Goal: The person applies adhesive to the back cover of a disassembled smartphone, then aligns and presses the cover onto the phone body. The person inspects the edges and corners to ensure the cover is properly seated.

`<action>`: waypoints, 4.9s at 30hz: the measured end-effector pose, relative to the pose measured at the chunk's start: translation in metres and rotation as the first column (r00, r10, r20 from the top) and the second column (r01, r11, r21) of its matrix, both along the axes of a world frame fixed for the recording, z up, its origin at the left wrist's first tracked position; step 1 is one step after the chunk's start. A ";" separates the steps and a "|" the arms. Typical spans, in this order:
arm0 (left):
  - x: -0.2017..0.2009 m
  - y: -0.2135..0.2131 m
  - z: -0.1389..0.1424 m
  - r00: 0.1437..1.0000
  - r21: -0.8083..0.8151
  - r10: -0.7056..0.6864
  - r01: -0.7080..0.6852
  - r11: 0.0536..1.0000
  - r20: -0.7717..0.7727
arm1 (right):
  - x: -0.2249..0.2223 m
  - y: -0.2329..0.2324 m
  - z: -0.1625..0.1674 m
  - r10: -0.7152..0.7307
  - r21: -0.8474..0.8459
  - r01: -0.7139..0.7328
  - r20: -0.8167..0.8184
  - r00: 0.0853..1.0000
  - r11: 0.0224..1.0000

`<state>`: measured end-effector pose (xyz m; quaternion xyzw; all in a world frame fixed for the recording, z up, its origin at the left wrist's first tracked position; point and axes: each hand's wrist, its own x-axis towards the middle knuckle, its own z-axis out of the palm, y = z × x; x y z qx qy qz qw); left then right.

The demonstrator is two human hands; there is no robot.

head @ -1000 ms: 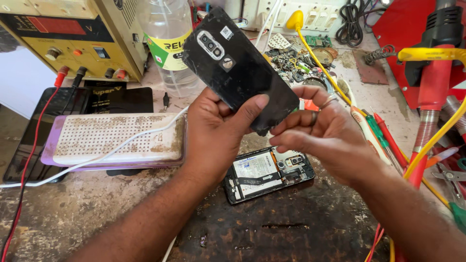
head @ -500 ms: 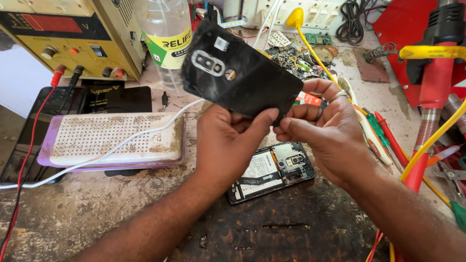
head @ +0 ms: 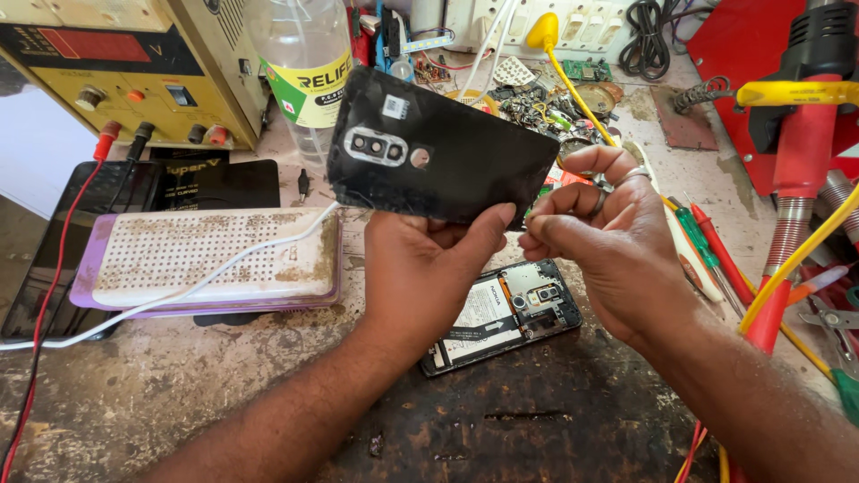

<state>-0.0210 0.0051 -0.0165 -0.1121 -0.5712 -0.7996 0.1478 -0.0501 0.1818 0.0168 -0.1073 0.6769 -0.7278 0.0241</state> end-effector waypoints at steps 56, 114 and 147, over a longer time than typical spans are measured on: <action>0.006 -0.012 0.016 0.984 -0.668 0.124 -0.177 0.723 -0.127 | 0.002 0.019 -0.009 -0.140 0.090 0.179 -0.334 0.932 0.980; -0.027 -0.047 0.006 0.992 -0.394 0.105 -0.069 0.917 0.070 | -0.007 0.019 -0.010 0.048 -0.257 -0.079 -0.123 0.991 0.963; -0.016 -0.053 0.023 0.947 -0.610 0.281 -0.316 0.726 -0.157 | 0.001 0.015 -0.012 -0.024 0.042 0.033 -0.190 0.981 0.999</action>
